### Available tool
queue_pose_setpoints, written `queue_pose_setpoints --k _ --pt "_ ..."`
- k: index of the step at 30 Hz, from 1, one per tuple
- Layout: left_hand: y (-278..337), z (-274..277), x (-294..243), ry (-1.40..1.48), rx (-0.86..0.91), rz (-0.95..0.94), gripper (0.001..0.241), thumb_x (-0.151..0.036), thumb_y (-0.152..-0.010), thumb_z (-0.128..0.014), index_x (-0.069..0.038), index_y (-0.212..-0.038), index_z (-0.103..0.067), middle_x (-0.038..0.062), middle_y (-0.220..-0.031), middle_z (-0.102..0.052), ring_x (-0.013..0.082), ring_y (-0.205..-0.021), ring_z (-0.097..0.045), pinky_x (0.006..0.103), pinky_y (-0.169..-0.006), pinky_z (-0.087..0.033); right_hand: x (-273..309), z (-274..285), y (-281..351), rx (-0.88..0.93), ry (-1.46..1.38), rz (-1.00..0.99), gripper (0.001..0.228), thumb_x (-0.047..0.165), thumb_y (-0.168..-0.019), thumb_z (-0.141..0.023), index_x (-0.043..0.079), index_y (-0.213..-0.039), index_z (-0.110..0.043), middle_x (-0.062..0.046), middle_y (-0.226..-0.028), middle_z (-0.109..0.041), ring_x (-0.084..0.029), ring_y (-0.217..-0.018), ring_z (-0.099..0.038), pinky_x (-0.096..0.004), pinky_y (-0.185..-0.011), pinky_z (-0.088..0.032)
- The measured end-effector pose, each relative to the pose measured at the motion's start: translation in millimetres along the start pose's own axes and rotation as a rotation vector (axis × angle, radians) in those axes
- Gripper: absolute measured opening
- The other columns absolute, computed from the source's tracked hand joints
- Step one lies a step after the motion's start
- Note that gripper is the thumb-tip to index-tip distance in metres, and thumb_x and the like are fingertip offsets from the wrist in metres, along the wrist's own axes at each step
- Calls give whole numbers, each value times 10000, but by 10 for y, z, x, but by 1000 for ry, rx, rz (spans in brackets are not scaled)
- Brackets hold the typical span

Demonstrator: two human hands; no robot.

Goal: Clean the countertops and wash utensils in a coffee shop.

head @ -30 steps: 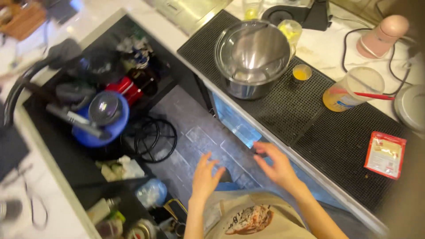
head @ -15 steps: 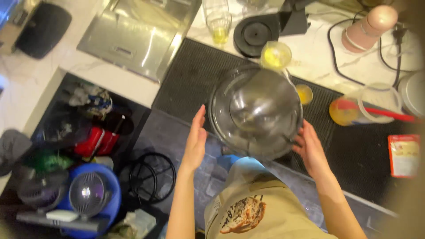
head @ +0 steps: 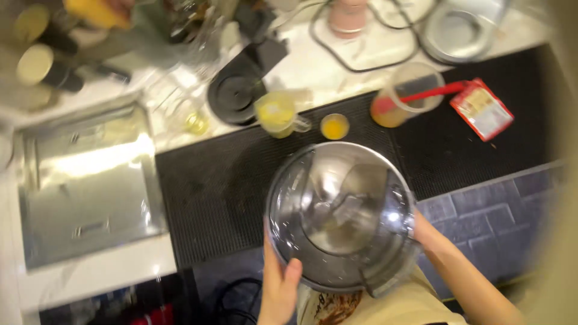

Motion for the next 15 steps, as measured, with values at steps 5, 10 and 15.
queue_pose_setpoints --k 5,10,15 --pt "-177 -653 -228 -142 296 -20 1038 -536 -962 -593 37 -1644 -59 277 -1698 -242 357 -1552 -350 423 -1242 -284 -619 969 1130 -362 -127 -25 198 180 -865 -669 36 -999 -695 -107 -899 -721 -240 -750 -699 -395 -663 -590" --pt "-438 -1589 -299 -308 614 -120 1015 -507 -1009 -577 64 -1667 -56 328 -1731 -216 434 -1592 -323 452 -1268 -288 375 818 2445 -684 -370 -71 309 317 -1012 -556 21 -1043 -638 -141 -965 -670 -290 -803 -651 -429 -690 -557" --pt "-1099 -2751 -619 -423 831 -127 925 -459 -967 -542 10 -1649 -129 317 -1639 -343 455 -1413 -485 413 -1143 -432 1720 762 2824 -767 -397 121 327 326 -1041 -498 36 -1142 -613 -130 -1102 -660 -282 -955 -649 -436 -805 -555"
Point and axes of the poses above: each hand's wrist, its own y-axis away from the middle knuckle, its own z-axis out of the back of the hand, x = y × z, the point moved 5 cm from there along -y, towards the middle knuckle
